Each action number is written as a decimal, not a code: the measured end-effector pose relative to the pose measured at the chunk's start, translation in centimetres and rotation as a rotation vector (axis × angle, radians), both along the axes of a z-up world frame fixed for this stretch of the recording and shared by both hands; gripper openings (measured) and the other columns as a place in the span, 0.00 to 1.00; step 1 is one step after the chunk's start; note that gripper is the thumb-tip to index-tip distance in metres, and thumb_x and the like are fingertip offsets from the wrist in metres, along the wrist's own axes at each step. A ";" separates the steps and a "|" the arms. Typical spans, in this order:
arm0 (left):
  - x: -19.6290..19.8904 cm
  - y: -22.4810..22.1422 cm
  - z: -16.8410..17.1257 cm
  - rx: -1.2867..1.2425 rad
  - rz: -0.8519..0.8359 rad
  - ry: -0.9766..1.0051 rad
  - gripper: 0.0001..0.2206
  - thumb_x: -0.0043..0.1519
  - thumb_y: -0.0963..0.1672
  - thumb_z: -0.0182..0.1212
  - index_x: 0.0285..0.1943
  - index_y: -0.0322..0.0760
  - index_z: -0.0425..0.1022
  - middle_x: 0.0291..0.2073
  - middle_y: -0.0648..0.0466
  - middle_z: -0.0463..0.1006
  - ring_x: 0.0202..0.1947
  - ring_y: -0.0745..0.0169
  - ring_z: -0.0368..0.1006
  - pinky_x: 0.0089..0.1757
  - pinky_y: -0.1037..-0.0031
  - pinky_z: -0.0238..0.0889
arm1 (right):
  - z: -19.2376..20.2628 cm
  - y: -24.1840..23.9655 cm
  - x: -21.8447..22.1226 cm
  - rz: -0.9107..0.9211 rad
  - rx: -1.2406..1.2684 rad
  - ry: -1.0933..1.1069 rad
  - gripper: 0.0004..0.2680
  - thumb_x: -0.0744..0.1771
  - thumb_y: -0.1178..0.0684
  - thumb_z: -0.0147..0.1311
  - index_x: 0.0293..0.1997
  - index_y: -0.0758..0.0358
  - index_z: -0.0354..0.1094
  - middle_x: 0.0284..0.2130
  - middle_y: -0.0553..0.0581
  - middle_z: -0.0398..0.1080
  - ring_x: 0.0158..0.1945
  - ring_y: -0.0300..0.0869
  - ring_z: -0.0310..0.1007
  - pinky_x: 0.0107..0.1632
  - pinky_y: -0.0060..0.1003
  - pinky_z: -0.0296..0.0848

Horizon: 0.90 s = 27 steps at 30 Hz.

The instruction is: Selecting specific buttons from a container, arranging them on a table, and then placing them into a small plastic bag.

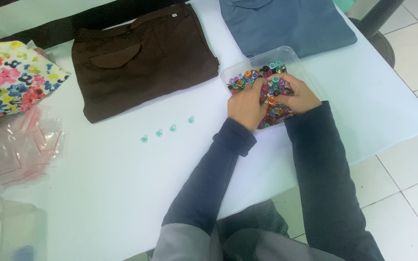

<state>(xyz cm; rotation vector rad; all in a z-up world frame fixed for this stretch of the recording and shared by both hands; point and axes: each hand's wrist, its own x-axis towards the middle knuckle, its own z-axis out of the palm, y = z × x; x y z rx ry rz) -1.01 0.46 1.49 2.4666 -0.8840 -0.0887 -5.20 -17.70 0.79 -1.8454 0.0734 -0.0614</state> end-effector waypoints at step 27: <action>0.0 0.2 -2.1 -0.303 -0.017 -0.100 0.09 0.72 0.48 0.47 0.57 0.56 0.71 0.51 0.60 0.73 0.51 0.55 0.79 0.53 0.63 0.69 | 0.7 1.1 -1.5 0.002 -0.012 0.050 0.08 0.69 0.60 0.57 0.54 0.66 0.72 0.34 0.65 0.75 0.37 0.45 0.79 0.42 0.40 0.81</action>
